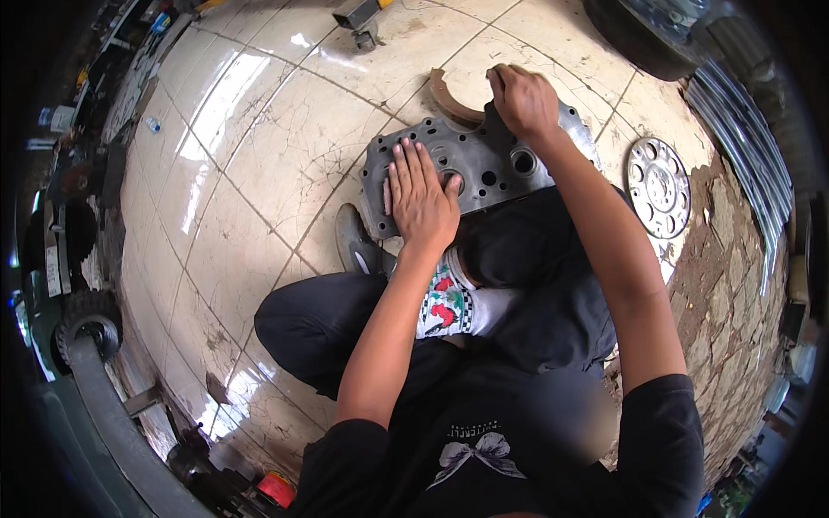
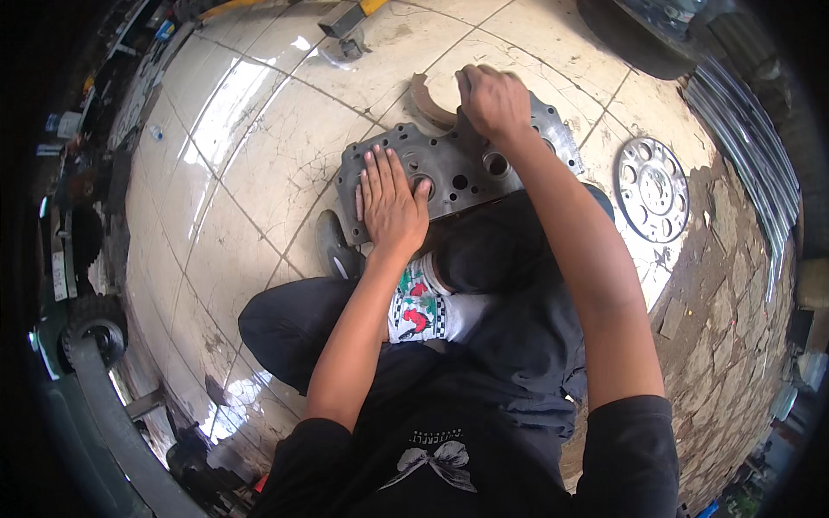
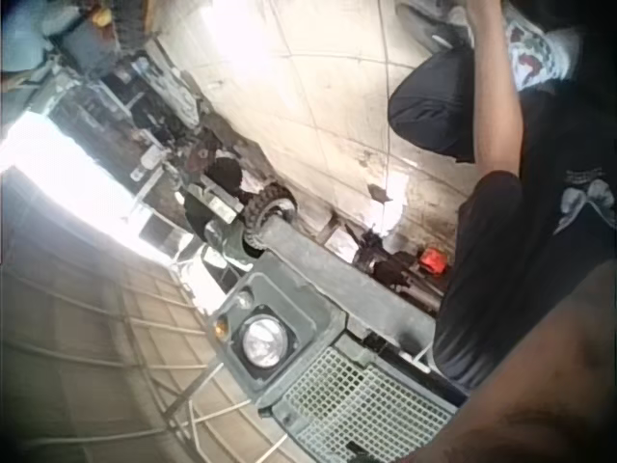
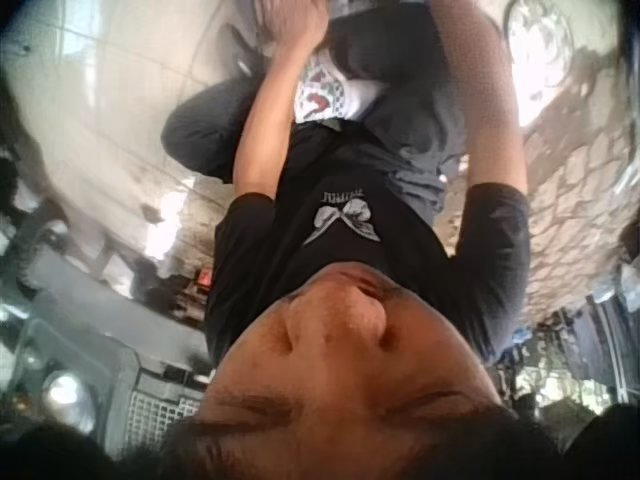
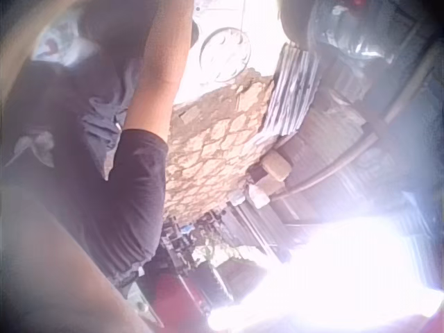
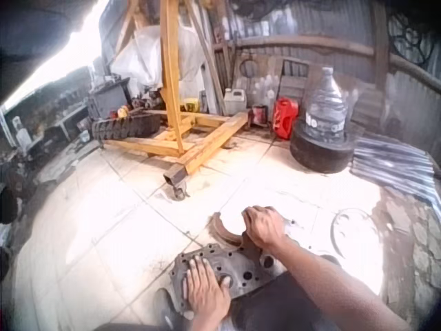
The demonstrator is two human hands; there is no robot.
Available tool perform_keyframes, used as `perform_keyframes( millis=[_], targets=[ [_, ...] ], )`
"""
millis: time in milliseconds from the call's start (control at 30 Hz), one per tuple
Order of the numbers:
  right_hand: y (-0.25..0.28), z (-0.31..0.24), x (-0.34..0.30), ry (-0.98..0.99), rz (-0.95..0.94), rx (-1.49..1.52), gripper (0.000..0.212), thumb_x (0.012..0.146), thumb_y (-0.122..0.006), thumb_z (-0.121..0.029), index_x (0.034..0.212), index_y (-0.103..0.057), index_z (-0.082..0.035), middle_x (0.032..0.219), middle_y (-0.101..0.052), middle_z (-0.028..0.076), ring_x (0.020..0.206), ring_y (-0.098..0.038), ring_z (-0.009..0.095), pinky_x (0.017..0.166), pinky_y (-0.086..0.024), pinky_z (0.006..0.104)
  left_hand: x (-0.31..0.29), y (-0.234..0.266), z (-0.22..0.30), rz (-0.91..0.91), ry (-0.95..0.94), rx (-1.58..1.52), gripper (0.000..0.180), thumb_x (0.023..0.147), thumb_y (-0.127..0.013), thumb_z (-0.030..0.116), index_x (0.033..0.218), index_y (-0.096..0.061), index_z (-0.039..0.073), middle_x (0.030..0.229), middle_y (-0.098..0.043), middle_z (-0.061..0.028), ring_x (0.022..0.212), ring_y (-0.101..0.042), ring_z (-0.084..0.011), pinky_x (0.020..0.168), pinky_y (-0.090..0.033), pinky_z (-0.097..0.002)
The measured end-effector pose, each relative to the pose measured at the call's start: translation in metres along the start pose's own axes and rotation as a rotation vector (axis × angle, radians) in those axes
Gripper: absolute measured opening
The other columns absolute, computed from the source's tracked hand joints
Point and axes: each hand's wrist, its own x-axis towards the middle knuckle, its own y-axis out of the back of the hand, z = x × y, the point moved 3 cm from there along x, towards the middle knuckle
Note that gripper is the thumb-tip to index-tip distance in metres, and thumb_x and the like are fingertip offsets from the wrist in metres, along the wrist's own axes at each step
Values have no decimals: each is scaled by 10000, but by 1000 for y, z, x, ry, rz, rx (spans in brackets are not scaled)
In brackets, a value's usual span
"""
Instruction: The person sits on the floor and repeatedly scrubs the surface and cylinder bores of a metal engine block using a small abrasive pad. They rotate the block to access different areas and continue scrubbing multiple holes and flat surfaces.
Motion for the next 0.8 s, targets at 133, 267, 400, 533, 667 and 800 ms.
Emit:
perform_keyframes(
  millis=[133,267,400,533,667,800],
  targets=[
    [-10,82,-1,-596,-109,-93,594,1066,-457,-622,1437,-660,-204,1385,-684,204,1249,-669,415,1047,-540,508,-28,1,14,-188,-193,-77,793,1098,-472,440,1644,-255,-93,1745,-208,-271,1637,-167,-402,1332,-149,-512],
    [-5,66,-1,-514,-275,-68,608,1068,-449,-602,1179,-799,-118,1091,-779,235,1055,-751,412,953,-584,507,16,-9,17,-112,-125,-27,803,1111,-438,452,1660,-200,-84,1749,-157,-292,1636,-143,-428,1329,-150,-524],
    [-6,63,6,-538,-280,-35,559,1063,-486,-545,1140,-805,-93,1102,-782,227,1052,-754,408,935,-591,495,82,-23,23,-26,-34,-20,802,1111,-435,455,1649,-218,-98,1761,-136,-272,1645,-125,-396,1338,-124,-500],
    [-3,62,5,-545,-323,0,562,1066,-481,-562,1135,-806,-109,1080,-784,223,1041,-753,412,936,-588,499,57,-19,32,-122,-113,-12,792,1119,-418,448,1659,-192,-87,1760,-122,-279,1641,-120,-419,1333,-132,-521],
    [0,65,5,-563,-320,0,575,1056,-503,-554,1109,-815,-74,1090,-791,210,1040,-764,398,923,-598,483,10,-16,63,-191,-222,-90,794,1115,-424,454,1662,-200,-77,1745,-171,-295,1637,-138,-428,1327,-139,-538],
    [-2,61,7,-558,-356,20,587,1050,-513,-552,1101,-818,-53,1094,-794,206,1037,-770,392,916,-602,476,70,-26,59,-102,-104,-39,778,1120,-408,458,1656,-226,-77,1737,-203,-294,1633,-154,-424,1326,-152,-533]
  ],
)
